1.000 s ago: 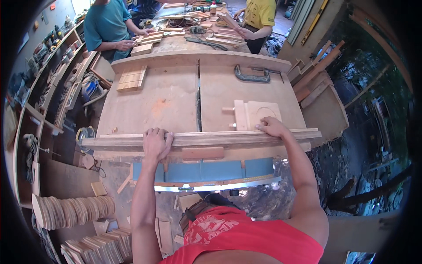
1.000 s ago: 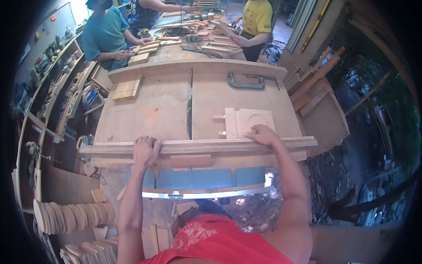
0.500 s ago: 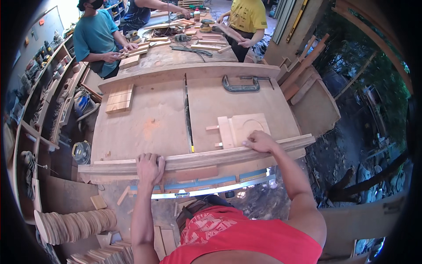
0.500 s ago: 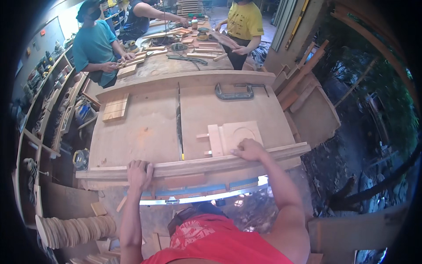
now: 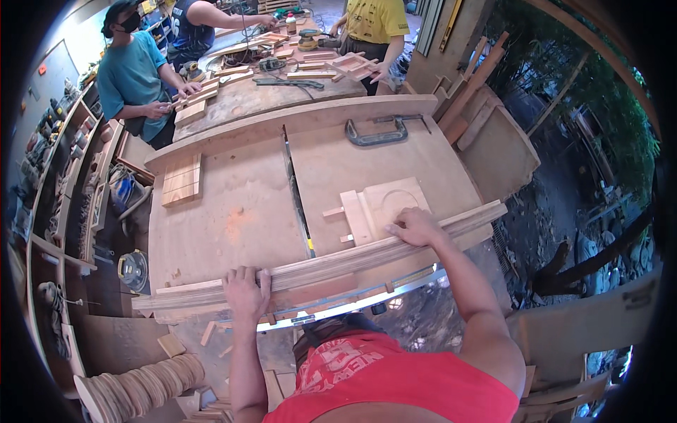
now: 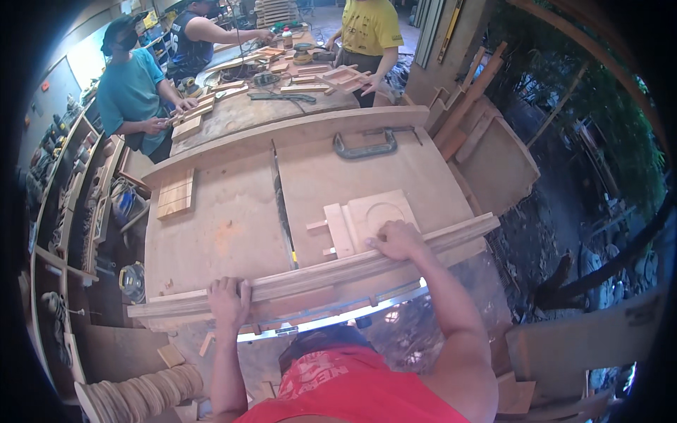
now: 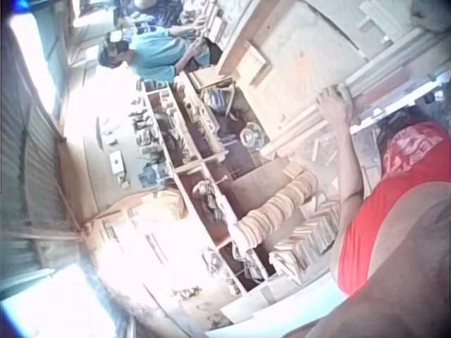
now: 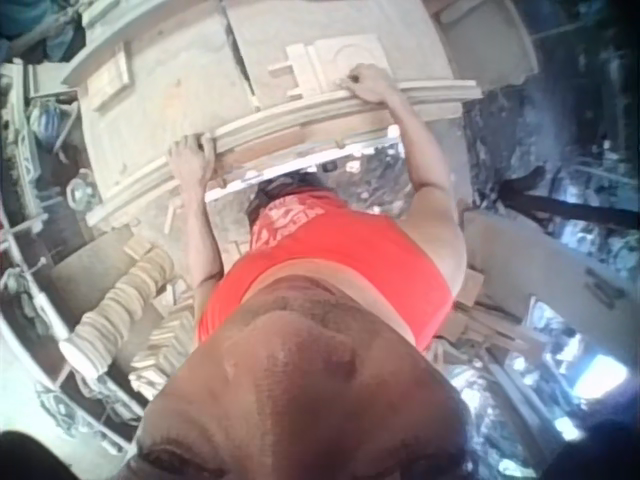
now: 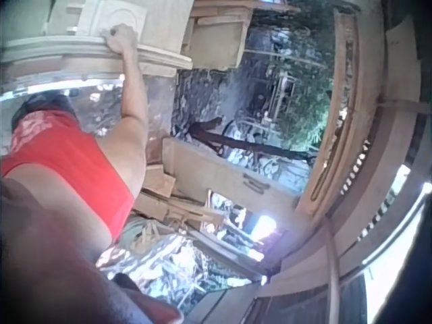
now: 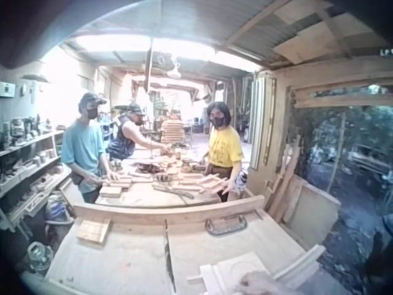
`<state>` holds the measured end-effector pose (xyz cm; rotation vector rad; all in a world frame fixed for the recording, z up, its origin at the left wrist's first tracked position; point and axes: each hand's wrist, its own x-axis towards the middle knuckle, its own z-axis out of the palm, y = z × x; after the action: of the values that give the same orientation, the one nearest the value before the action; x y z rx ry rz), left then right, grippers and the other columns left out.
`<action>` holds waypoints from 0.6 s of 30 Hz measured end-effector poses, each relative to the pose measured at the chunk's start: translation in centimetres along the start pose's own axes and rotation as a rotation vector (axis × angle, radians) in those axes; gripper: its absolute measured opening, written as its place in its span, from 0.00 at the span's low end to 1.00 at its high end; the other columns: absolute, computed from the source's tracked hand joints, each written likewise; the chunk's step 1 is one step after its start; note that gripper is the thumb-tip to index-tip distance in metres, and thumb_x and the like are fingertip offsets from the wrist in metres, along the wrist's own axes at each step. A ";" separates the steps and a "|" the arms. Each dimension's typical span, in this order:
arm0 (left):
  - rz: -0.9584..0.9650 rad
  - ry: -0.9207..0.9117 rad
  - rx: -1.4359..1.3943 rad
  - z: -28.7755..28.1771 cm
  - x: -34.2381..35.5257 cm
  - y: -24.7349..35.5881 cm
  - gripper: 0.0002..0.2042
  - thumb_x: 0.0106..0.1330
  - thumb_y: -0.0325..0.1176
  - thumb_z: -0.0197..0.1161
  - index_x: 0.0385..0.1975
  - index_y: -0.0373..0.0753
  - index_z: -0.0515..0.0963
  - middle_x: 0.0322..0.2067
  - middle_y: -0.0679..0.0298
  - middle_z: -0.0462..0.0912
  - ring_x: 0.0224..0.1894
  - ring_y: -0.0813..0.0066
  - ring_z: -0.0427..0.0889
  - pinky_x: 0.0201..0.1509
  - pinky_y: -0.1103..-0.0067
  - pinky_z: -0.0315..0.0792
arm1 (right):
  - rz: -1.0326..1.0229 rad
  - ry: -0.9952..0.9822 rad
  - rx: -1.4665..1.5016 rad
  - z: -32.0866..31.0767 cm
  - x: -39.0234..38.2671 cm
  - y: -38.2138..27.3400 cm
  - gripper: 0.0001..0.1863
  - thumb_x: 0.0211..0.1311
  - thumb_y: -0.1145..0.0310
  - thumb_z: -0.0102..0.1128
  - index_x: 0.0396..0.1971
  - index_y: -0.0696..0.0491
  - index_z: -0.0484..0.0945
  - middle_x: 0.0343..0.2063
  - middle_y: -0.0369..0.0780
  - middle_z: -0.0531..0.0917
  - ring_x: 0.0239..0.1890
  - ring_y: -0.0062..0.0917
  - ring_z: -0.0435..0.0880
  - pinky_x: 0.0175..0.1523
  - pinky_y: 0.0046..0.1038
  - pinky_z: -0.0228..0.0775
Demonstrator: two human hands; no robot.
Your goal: The person uses a table saw to cut small wooden pieces, guiding them through the blade and stacking the cut pieces on the table. They repeatedly pick up pieces, align them, and feed them into the saw, then set the cut pieces aside.
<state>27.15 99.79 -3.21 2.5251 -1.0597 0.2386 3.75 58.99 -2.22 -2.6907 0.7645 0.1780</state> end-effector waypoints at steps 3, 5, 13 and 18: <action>-0.007 0.003 0.002 0.4 -0.1 0.1 0.15 0.69 0.45 0.64 0.36 0.37 0.86 0.36 0.55 0.85 0.42 0.52 0.79 0.53 0.58 0.69 | 0.029 -0.015 0.041 -0.3 0.1 -0.4 0.36 0.67 0.32 0.56 0.37 0.55 0.91 0.42 0.51 0.89 0.50 0.48 0.87 0.57 0.48 0.76; -0.041 0.015 0.001 0.1 0.7 0.4 0.16 0.68 0.46 0.65 0.34 0.37 0.85 0.36 0.55 0.84 0.41 0.52 0.79 0.52 0.58 0.69 | 0.063 -0.058 0.057 0.0 -0.1 -0.9 0.36 0.67 0.33 0.57 0.36 0.56 0.90 0.41 0.52 0.89 0.49 0.49 0.87 0.57 0.47 0.76; -0.003 0.072 0.011 0.4 -0.1 -0.1 0.15 0.64 0.45 0.67 0.32 0.37 0.85 0.33 0.55 0.83 0.39 0.51 0.79 0.50 0.59 0.69 | 0.053 -0.018 0.020 0.4 0.1 -0.9 0.30 0.69 0.41 0.60 0.38 0.57 0.90 0.40 0.50 0.88 0.49 0.46 0.85 0.56 0.45 0.76; 0.025 0.148 0.002 0.7 -0.4 -0.1 0.13 0.62 0.43 0.68 0.32 0.38 0.85 0.32 0.56 0.83 0.37 0.52 0.78 0.49 0.60 0.70 | 0.045 0.047 0.069 0.9 0.5 -0.1 0.32 0.69 0.39 0.58 0.34 0.58 0.90 0.40 0.53 0.88 0.47 0.50 0.87 0.56 0.47 0.77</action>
<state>26.91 99.83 -4.04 2.4541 -1.0328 0.4264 4.19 59.19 -3.17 -2.6227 0.8301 0.0971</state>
